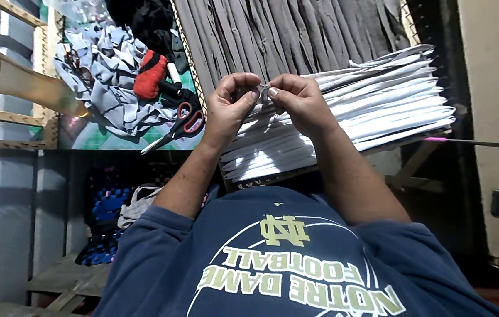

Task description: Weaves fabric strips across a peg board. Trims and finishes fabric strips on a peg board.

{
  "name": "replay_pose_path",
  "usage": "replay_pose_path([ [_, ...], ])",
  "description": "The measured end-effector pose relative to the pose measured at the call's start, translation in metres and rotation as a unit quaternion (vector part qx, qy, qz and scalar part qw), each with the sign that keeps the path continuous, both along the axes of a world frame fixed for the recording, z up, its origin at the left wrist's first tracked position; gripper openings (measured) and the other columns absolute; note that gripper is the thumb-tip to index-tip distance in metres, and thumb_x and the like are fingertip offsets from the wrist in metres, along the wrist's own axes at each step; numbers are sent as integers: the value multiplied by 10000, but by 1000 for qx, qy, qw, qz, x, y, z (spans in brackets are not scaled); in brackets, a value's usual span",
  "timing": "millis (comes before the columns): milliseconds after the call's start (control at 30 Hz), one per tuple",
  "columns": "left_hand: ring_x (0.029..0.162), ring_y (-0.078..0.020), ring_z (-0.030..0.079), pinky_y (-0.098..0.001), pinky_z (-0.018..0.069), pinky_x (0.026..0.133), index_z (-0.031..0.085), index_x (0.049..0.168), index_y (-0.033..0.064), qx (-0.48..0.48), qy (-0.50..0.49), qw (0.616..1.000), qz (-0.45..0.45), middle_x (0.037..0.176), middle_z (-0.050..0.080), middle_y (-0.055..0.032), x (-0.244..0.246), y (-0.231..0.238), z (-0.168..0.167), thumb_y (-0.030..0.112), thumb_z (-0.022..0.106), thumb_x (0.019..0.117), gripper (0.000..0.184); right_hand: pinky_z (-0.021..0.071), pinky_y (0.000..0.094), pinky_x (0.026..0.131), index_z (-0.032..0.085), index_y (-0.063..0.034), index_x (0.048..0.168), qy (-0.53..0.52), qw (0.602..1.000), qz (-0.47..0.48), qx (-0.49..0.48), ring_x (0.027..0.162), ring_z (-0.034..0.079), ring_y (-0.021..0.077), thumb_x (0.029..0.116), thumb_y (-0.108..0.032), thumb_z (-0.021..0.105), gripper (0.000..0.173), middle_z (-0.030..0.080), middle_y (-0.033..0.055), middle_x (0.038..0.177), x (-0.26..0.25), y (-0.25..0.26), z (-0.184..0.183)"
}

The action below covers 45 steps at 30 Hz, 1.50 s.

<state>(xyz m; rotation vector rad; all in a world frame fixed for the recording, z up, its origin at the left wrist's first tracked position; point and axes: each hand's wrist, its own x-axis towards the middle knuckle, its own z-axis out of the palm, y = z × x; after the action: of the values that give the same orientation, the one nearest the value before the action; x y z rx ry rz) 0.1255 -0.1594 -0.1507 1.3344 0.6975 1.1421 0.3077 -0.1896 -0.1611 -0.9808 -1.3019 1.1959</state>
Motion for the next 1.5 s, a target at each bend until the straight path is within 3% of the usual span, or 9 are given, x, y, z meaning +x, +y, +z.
replay_pose_path([
  [233, 907, -91, 656, -262, 568, 809, 636, 1128, -3, -23, -18, 999, 20, 1034, 683, -38, 6, -3, -3, -79, 612, 925, 218, 481, 155, 631, 658, -18, 1030, -28, 999, -32, 28, 687, 565, -21, 1000, -46, 582, 87, 646, -50, 839, -7, -1, -2],
  [433, 900, -99, 655, -278, 572, 816, 631, 1116, 2, -52, -57, 996, 35, 1016, 669, -33, 9, -4, -5, -87, 591, 930, 210, 467, 142, 611, 604, -48, 975, -43, 996, -69, 32, 658, 549, -28, 987, -61, 616, 21, 617, -53, 804, -14, -2, -4],
  [600, 886, -123, 670, -316, 589, 817, 617, 1143, 8, -79, -76, 993, 50, 1025, 676, -39, 10, -3, -5, -82, 569, 942, 225, 459, 144, 644, 658, 27, 1072, -112, 990, -57, 70, 697, 538, -32, 988, -33, 515, 176, 640, -6, 883, -12, -7, -1],
  [767, 881, -119, 672, -301, 592, 804, 619, 1149, 1, -87, -92, 991, 50, 1042, 676, -49, 12, -2, -6, -88, 576, 944, 228, 419, 177, 593, 668, 48, 1089, -219, 960, -94, 147, 638, 477, 27, 953, -146, 673, 237, 570, 27, 771, -15, -5, -9],
  [833, 880, -119, 669, -301, 590, 802, 619, 1158, -1, -90, -93, 991, 48, 1044, 673, -52, 13, -3, -6, -88, 573, 944, 235, 420, 202, 597, 683, 41, 1077, -243, 950, -117, 157, 642, 480, 52, 956, -140, 664, 218, 586, 50, 781, -17, -5, -11],
  [967, 896, -121, 671, -304, 588, 817, 625, 1147, 0, -90, -82, 991, 49, 1029, 677, -50, 12, -2, -6, -91, 582, 937, 233, 507, 172, 705, 715, 24, 1056, -225, 953, -127, 156, 753, 603, 21, 1015, -80, 538, 210, 697, 92, 948, -15, -3, -12],
  [1133, 872, -105, 665, -275, 580, 787, 630, 1133, 13, -85, -80, 992, 46, 1015, 679, -40, 12, -1, -6, -86, 564, 942, 224, 490, 149, 698, 705, 20, 1035, -182, 968, -114, 133, 745, 580, -16, 1016, -76, 536, 195, 673, 40, 896, -14, -2, -10],
  [1500, 898, -120, 664, -295, 582, 803, 626, 1142, 14, -99, -85, 990, 48, 1040, 673, -46, 14, -1, -9, -91, 564, 944, 232, 468, 155, 634, 694, 25, 1036, -190, 965, -115, 139, 678, 538, -3, 1002, -90, 567, 174, 644, 40, 855, -13, 0, -13],
])
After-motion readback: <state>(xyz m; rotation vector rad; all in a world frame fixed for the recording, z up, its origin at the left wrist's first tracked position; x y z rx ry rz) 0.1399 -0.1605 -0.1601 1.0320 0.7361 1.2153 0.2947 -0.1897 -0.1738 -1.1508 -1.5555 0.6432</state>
